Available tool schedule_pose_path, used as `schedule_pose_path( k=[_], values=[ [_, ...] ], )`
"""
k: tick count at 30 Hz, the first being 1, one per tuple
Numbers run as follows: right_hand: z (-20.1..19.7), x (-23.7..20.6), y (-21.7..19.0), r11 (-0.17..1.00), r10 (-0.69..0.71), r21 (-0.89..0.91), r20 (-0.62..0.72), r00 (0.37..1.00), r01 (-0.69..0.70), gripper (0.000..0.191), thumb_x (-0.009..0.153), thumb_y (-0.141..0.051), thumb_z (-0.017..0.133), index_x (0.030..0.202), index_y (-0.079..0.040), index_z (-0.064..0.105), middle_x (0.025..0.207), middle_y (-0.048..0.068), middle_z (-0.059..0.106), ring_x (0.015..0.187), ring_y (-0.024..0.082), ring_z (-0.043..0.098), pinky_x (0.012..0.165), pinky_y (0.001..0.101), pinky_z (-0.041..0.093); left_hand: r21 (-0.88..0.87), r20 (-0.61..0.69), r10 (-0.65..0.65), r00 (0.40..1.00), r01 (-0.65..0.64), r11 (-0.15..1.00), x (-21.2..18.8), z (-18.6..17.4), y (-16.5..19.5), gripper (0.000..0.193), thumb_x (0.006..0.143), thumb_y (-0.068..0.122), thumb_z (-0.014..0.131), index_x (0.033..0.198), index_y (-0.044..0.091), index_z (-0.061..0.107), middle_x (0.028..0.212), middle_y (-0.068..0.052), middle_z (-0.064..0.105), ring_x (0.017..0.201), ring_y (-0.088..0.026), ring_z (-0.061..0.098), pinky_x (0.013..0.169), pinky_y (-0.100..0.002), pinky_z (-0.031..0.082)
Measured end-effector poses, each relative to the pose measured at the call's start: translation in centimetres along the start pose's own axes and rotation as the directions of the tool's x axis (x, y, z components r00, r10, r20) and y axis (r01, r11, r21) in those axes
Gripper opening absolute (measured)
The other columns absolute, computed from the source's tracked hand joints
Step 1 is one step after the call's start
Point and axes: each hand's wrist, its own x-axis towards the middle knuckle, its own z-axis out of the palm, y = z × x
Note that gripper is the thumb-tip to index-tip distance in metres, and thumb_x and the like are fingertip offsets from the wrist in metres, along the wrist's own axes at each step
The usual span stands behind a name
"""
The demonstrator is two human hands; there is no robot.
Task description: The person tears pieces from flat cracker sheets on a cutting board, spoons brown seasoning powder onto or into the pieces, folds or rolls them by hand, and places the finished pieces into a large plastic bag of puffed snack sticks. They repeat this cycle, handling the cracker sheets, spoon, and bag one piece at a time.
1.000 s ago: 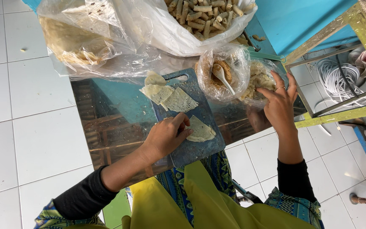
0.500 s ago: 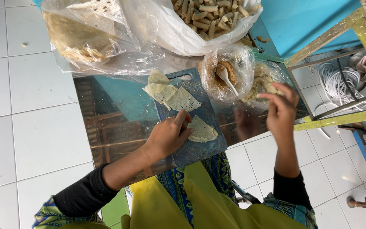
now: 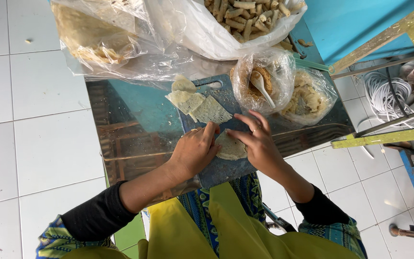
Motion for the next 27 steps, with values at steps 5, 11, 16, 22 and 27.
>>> schedule_pose_path(
  k=[5, 11, 16, 22, 27],
  values=[
    [0.2, -1.0, 0.0, 0.749, -0.293, -0.61, 0.043, 0.955, 0.257, 0.025, 0.095, -0.004, 0.066, 0.115, -0.015, 0.076, 0.161, 0.003, 0.042, 0.15, 0.034, 0.028, 0.117, 0.0527, 0.035, 0.024, 0.002, 0.028, 1.0, -0.028, 0.999, 0.0, 0.2, -0.6, 0.04, 0.087, 0.017, 0.076, 0.113, 0.006, 0.048, 0.078, -0.01, 0.065, 0.081, -0.033, 0.068, 0.074, -0.044, 0.054],
    [-1.2, -0.4, 0.8, 0.909, -0.201, -0.366, 0.038, 0.979, 0.2, 0.023, 0.089, 0.003, 0.063, 0.097, -0.016, 0.073, 0.158, 0.001, 0.04, 0.149, 0.034, 0.027, 0.118, 0.0577, 0.031, 0.012, 0.037, -0.003, 0.999, 0.003, 1.0, 0.0, 0.0, -0.2, 0.039, 0.087, 0.016, 0.075, 0.113, 0.006, 0.048, 0.075, -0.008, 0.066, 0.082, -0.033, 0.069, 0.075, -0.044, 0.054],
    [-0.1, -0.3, -0.4, 0.985, -0.049, -0.164, 0.025, 0.998, 0.052, 0.051, 0.088, 0.013, 0.056, 0.125, -0.017, 0.074, 0.164, 0.007, 0.037, 0.153, 0.039, 0.025, 0.116, 0.0556, 0.035, 0.021, 0.031, 0.001, 1.0, -0.002, 1.0, -0.2, -0.4, 0.0, 0.038, 0.087, 0.016, 0.075, 0.113, 0.006, 0.048, 0.076, -0.008, 0.066, 0.083, -0.032, 0.069, 0.076, -0.044, 0.054],
    [-0.3, -0.5, 0.0, 0.797, -0.262, -0.539, 0.097, 0.96, 0.272, 0.039, 0.092, -0.003, 0.064, 0.127, -0.019, 0.072, 0.164, 0.003, 0.03, 0.148, 0.039, 0.025, 0.115, 0.0612, 0.031, 0.01, 0.012, 0.008, 1.0, -0.008, 1.0, -0.3, -0.3, -0.4, 0.039, 0.087, 0.016, 0.076, 0.113, 0.006, 0.049, 0.078, -0.009, 0.066, 0.083, -0.032, 0.069, 0.077, -0.044, 0.054],
    [-1.7, -0.8, 0.5, 0.825, -0.21, -0.501, 0.157, 0.965, 0.261, 0.025, 0.092, -0.008, 0.066, 0.114, -0.016, 0.074, 0.162, 0.005, 0.035, 0.147, 0.039, 0.027, 0.115, 0.0637, 0.03, 0.028, 0.037, -0.018, 0.999, 0.017, 0.999, -0.5, -0.2, -0.5, 0.038, 0.087, 0.017, 0.075, 0.113, 0.007, 0.049, 0.077, -0.009, 0.066, 0.083, -0.032, 0.069, 0.077, -0.044, 0.054]
  ],
)
